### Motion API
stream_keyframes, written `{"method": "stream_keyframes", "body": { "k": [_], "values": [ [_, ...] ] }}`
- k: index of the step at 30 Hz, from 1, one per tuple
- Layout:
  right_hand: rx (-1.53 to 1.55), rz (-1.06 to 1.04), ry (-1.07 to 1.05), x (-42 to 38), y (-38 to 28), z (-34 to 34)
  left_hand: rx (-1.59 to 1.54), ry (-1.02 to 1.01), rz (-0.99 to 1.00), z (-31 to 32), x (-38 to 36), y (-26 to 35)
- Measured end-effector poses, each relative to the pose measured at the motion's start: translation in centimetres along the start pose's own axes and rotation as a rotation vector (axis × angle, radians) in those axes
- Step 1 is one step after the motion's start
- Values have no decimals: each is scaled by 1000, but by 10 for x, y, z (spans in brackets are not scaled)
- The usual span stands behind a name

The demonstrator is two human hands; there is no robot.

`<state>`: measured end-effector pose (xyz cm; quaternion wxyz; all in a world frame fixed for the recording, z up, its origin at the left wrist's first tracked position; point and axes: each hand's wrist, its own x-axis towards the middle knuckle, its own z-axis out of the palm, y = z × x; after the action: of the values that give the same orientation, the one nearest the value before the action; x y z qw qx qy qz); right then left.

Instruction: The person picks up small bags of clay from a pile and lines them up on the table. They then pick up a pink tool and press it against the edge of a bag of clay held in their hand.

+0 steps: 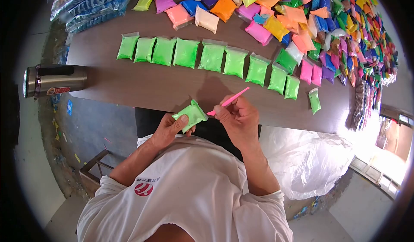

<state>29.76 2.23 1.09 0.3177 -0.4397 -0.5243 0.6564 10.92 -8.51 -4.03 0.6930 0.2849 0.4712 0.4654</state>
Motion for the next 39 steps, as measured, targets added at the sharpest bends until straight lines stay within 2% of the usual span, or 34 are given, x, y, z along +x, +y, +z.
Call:
{"method": "stream_keyframes", "body": {
  "k": [16,22,25,34,39],
  "values": [
    [-121,9,-21,0,-1,5,31,-10,27,-2,0,-2],
    [-17,50,-51,-1,1,9,19,-1,14,-1,0,-3],
    [-81,27,-81,-4,-1,8,14,-1,15,-1,0,-1],
    [20,15,75,-17,-2,5,24,-5,20,0,1,0],
    [-290,74,-81,-20,-5,0,-1,17,21,1,1,-3]
  ]
}}
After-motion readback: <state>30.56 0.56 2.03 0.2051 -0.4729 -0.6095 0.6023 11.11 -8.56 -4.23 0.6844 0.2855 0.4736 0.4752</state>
